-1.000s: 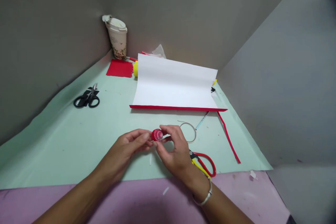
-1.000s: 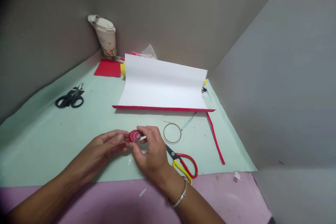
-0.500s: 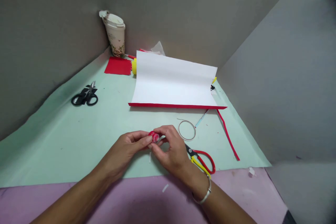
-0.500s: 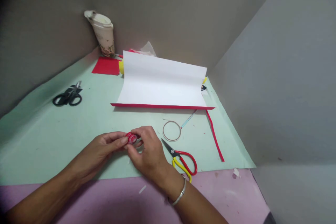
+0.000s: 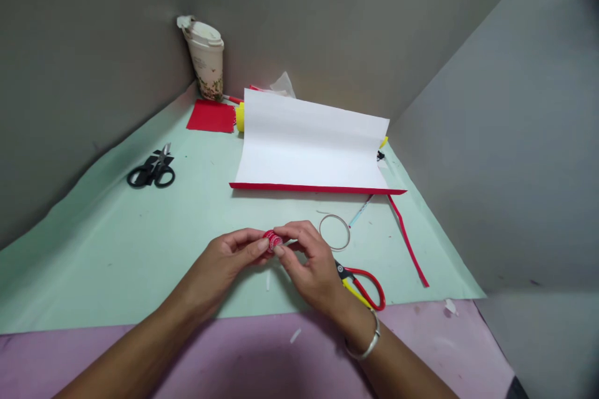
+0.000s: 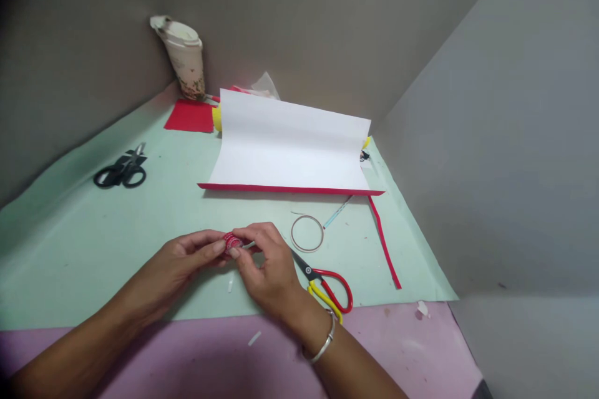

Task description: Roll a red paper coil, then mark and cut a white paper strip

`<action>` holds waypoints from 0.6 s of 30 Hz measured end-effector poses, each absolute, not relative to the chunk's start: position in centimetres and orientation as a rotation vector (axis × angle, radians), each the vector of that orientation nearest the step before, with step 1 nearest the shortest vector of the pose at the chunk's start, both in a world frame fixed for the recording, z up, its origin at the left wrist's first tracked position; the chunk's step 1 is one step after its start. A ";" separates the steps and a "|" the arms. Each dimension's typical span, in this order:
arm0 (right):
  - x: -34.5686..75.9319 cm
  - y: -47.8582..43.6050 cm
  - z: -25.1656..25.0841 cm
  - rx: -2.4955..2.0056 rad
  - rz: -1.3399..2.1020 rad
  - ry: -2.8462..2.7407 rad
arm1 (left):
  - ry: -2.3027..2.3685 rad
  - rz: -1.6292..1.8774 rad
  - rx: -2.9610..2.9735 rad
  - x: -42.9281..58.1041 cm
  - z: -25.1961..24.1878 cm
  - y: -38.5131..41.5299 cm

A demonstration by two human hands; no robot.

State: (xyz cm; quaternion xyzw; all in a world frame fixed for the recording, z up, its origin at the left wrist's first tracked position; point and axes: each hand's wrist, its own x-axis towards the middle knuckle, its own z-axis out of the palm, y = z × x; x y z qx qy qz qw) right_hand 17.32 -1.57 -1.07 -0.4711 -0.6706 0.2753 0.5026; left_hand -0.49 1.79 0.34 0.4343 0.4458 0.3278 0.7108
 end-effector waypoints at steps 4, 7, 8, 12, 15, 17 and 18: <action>17.2 -1.5 -1.0 -1.192 0.779 -1.509 | 1.095 0.687 1.054 -0.6 0.5 1.7; 17.3 -1.4 -0.9 -1.235 0.897 -1.441 | 1.157 0.678 1.116 -0.5 0.6 1.6; 17.4 -1.4 -0.9 -1.253 0.935 -1.429 | 1.169 0.682 1.137 -0.5 0.6 1.6; 17.6 -1.3 -0.9 -1.286 1.077 -1.346 | 1.167 0.688 1.209 -0.4 0.7 1.5; 17.5 -1.2 -0.9 -1.288 1.149 -1.263 | 1.148 0.702 1.220 -0.3 0.8 1.3; 17.5 -1.3 -0.8 -1.284 1.178 -1.248 | 1.138 0.723 1.200 -0.3 0.8 1.2; 17.5 -1.3 -0.7 -1.277 1.194 -1.250 | 1.143 0.732 1.197 -0.2 0.7 1.1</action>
